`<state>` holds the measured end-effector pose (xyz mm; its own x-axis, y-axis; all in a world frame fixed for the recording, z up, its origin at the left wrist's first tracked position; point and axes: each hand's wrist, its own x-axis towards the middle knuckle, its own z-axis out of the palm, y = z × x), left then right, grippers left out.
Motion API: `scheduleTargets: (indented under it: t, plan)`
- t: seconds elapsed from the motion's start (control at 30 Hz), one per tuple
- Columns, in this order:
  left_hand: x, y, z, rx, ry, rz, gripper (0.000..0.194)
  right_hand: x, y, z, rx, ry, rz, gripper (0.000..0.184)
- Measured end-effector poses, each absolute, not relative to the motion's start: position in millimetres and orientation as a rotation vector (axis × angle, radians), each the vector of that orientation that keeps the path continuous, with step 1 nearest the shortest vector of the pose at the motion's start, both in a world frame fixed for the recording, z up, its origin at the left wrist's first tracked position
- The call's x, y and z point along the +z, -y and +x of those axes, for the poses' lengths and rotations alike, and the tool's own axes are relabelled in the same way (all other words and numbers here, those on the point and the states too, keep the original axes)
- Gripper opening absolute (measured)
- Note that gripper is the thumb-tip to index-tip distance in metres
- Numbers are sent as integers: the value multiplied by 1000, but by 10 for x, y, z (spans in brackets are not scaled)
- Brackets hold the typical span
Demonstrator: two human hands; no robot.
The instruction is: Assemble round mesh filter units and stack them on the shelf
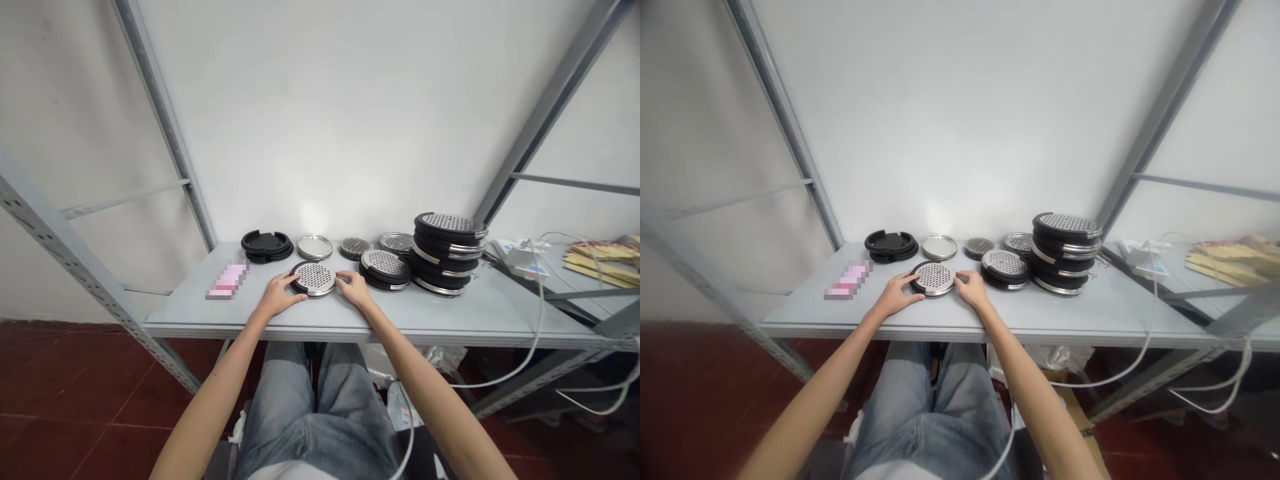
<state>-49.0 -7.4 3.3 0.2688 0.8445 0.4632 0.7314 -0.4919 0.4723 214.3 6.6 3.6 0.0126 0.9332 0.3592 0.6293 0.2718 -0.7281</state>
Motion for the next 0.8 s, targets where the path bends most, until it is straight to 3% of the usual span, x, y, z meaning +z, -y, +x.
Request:
scheduleTargets:
  t: [0.8]
  plan:
    - [58, 96, -496, 1070, -1421, 2330, 69, -4, -93, 2156, 488, 1682, -1436, 28]
